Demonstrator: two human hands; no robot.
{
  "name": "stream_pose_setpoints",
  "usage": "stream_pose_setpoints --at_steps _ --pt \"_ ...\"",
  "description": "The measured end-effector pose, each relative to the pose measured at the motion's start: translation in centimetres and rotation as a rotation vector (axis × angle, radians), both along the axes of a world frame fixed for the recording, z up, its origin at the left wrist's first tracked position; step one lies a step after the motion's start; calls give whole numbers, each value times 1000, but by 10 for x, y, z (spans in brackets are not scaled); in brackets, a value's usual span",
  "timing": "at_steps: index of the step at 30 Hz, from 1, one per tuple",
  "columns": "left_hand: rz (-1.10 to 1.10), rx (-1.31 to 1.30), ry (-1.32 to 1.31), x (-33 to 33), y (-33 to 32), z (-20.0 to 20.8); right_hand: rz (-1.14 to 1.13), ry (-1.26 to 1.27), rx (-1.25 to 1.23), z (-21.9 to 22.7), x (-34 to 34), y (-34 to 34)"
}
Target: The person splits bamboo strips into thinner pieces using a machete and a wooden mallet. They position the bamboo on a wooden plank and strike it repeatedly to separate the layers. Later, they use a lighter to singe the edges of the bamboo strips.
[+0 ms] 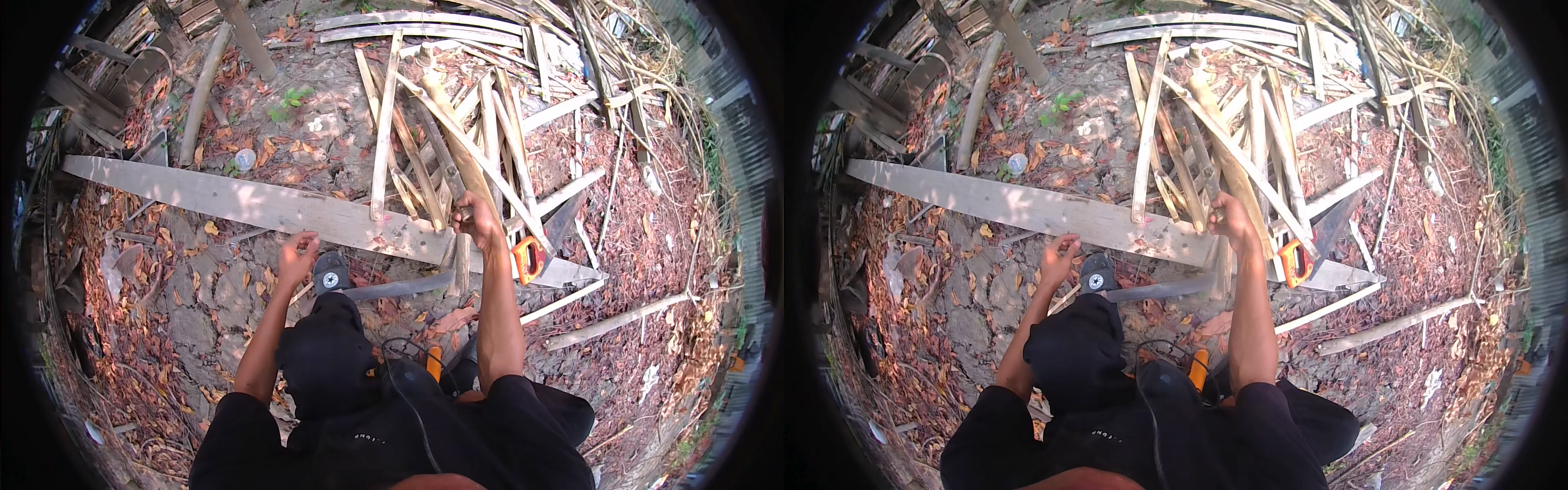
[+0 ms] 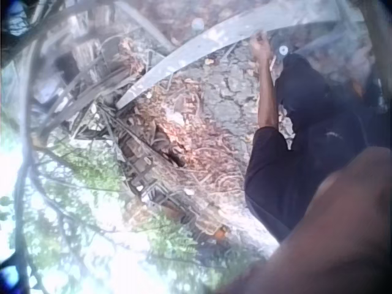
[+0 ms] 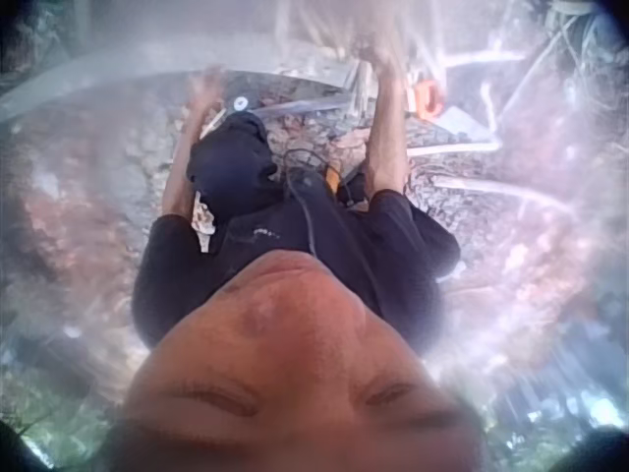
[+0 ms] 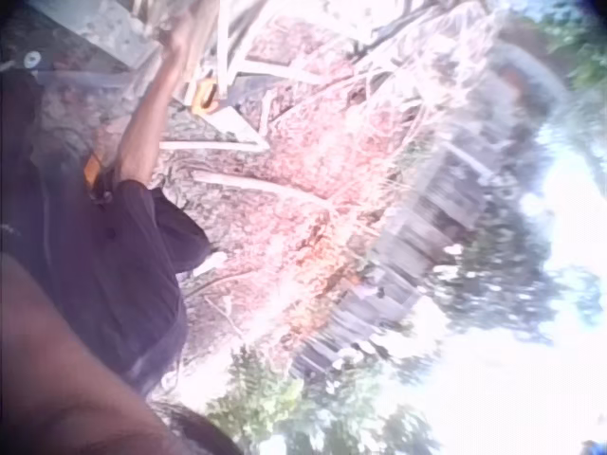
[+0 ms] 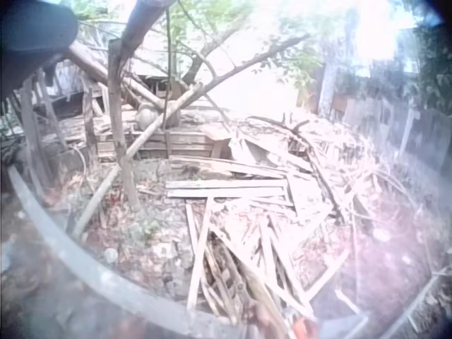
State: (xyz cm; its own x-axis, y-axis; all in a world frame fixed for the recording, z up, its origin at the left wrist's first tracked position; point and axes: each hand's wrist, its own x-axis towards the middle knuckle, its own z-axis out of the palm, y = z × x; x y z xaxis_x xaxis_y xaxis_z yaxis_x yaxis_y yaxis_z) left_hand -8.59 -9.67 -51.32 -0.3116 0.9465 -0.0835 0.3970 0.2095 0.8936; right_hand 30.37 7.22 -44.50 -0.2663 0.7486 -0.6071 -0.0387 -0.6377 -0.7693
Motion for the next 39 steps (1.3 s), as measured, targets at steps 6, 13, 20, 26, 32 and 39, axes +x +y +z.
stream_pose_setpoints --at_steps 6,13,20,26,32,39 --pt "-409 492 438 85 71 154 -171 668 -224 120 -42 -157" --pt "-836 717 717 122 103 197 181 867 -85 175 -75 -190" --pt "-653 -414 -624 113 80 208 147 542 -64 135 -82 -209" --pt "-598 -125 -748 110 63 227 276 448 98 139 -93 -208" --pt "-573 -65 -423 94 68 240 2 625 155 149 -90 -207" --pt "-867 559 172 89 42 283 -156 987 18 176 -98 -141"
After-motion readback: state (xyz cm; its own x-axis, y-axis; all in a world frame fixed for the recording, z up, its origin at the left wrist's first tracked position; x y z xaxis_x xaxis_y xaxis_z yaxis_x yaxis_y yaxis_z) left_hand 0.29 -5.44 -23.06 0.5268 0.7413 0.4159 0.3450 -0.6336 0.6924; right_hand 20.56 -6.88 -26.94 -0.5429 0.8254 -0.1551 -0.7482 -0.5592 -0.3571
